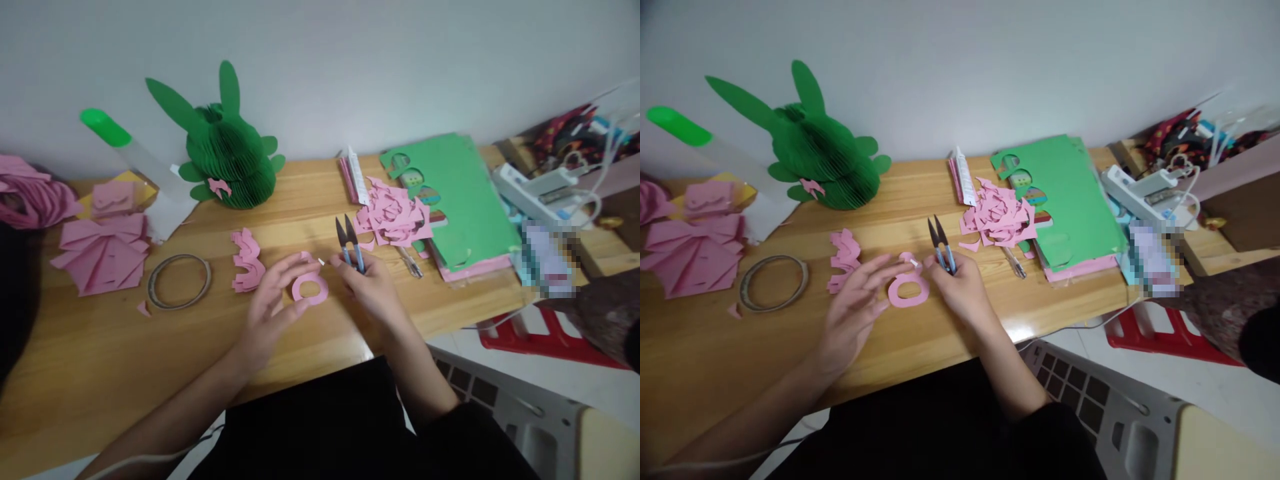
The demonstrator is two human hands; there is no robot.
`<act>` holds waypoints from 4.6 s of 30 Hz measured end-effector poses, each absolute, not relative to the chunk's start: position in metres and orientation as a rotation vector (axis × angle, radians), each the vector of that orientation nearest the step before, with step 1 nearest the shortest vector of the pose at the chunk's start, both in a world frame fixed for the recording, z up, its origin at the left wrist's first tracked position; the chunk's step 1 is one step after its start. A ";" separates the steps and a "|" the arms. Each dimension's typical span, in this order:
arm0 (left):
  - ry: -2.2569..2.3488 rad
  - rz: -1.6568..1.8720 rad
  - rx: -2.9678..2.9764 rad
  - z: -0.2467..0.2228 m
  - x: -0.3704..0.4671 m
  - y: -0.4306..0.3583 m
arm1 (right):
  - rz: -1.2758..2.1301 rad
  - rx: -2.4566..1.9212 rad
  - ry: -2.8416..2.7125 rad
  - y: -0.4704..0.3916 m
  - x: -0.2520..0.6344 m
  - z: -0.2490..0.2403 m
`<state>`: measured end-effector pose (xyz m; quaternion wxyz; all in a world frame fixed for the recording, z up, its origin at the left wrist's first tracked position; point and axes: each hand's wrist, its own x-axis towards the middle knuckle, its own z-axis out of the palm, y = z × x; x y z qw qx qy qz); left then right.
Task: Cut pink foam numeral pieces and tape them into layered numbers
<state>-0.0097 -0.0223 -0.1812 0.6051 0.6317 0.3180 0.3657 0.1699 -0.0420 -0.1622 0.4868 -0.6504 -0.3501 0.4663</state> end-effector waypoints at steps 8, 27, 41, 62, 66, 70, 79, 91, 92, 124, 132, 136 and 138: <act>0.711 0.854 1.626 -0.181 -0.011 -0.029 | 1.121 -1.609 -0.831 -0.052 0.163 -0.156; 0.849 0.681 2.663 -0.176 -0.005 -0.030 | 1.041 -1.903 -1.115 -0.066 0.169 -0.169; 0.817 0.564 2.725 -0.178 -0.005 -0.029 | 1.059 -1.997 -1.311 -0.059 0.170 -0.168; 0.807 0.619 2.712 -0.179 -0.001 -0.028 | 0.992 -1.999 -1.453 -0.051 0.169 -0.162; 0.811 0.593 2.745 -0.180 -0.001 -0.029 | 1.014 -2.017 -1.452 -0.050 0.169 -0.162; 0.814 0.555 2.810 -0.178 0.000 -0.030 | 1.022 -2.031 -1.464 -0.048 0.169 -0.162; 0.830 0.463 2.993 -0.176 0.003 -0.035 | 1.024 -1.997 -1.349 -0.059 0.177 -0.165; 0.855 0.478 3.029 -0.182 0.006 -0.039 | 0.885 -1.918 -1.213 -0.077 0.182 -0.177; 0.856 0.471 3.023 -0.182 0.006 -0.039 | 0.894 -1.896 -1.201 -0.076 0.183 -0.178; 1.205 0.841 2.430 -0.165 -0.030 -0.015 | 0.830 -1.782 -1.194 -0.075 0.185 -0.195; 1.710 0.926 2.312 -0.173 -0.100 -0.012 | 0.754 -1.728 -1.184 -0.075 0.186 -0.205; 1.775 0.828 2.309 -0.182 -0.114 -0.016 | 0.729 -1.715 -1.179 -0.076 0.186 -0.208; 1.796 0.766 2.314 -0.185 -0.116 -0.017 | 0.718 -1.714 -1.175 -0.077 0.186 -0.208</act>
